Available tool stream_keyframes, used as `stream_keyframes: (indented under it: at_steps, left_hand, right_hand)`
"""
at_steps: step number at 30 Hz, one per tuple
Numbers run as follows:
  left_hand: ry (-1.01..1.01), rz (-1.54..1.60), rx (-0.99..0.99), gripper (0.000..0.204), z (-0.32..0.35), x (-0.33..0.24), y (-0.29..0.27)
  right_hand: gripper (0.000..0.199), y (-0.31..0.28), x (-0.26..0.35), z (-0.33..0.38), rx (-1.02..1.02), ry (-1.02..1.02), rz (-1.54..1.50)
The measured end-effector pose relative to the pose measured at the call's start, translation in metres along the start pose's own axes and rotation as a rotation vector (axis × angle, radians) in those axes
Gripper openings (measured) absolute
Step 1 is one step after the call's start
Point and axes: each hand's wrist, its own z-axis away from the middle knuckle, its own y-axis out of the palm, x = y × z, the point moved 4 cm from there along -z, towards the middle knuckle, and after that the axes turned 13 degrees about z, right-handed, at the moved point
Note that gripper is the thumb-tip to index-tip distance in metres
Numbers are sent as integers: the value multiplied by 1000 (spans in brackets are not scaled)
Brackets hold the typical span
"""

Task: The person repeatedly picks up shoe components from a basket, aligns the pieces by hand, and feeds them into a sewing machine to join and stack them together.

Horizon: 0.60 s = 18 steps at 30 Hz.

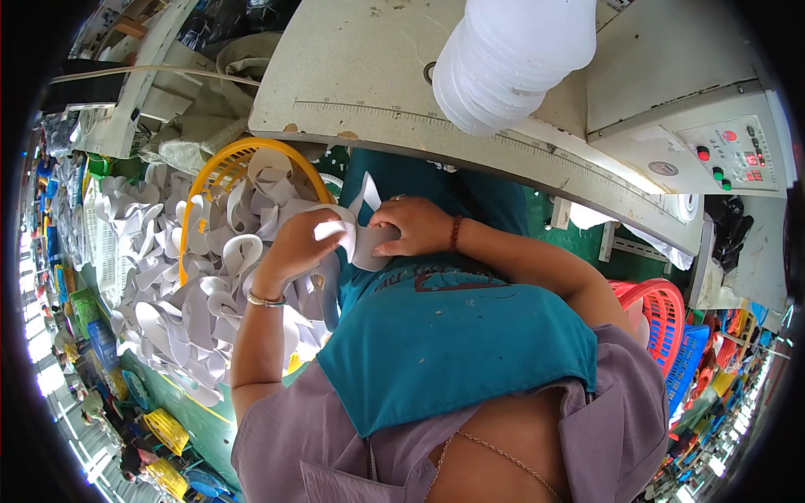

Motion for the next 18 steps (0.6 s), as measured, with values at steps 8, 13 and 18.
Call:
stream_keyframes:
  at_steps: [8, 13, 18]
  left_hand:
    - [-119, 787, -154, 11, -1, -5, -49]
    - [49, 1066, -352, 20, 18, 38, -92]
    - [22, 1011, -385, 17, 24, -1, -105]
  right_hand:
    - [32, -53, -2, 32, -55, 177, -419]
    - [25, -77, -8, 67, -99, 219, -550]
    - [25, -101, 5, 81, -85, 292, -591]
